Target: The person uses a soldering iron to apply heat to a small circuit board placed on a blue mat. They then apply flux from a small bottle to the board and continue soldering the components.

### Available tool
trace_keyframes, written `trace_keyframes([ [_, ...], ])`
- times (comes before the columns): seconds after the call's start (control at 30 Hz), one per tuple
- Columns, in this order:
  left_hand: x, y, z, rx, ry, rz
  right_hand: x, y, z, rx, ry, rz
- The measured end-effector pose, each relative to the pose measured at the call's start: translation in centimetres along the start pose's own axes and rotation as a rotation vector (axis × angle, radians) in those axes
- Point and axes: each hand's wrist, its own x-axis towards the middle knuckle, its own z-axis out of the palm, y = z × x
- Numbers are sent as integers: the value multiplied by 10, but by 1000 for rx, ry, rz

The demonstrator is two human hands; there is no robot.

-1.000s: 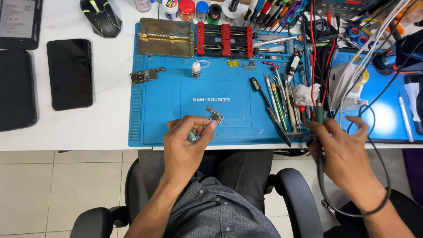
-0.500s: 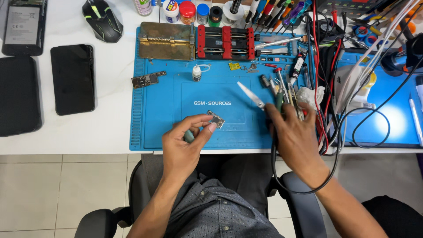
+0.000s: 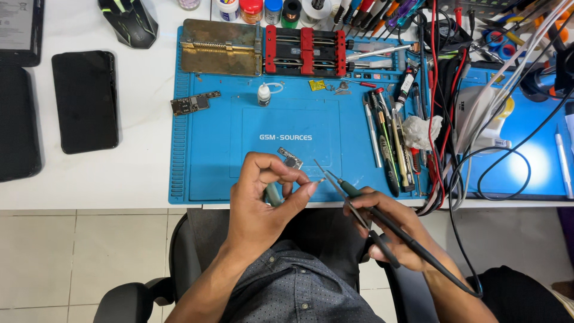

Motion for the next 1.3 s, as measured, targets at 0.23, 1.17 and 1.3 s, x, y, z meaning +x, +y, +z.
trace_keyframes([
  [0.23,1,5,4,-8,-87,24,-1,3,3,62,48,6],
  [1.17,9,-6,15,35,-68,-65,4,-5,-6,-267,101,25],
  [1.3,13,-29,23,-13,-17,4,14,-13,-1,-230,184,-32],
])
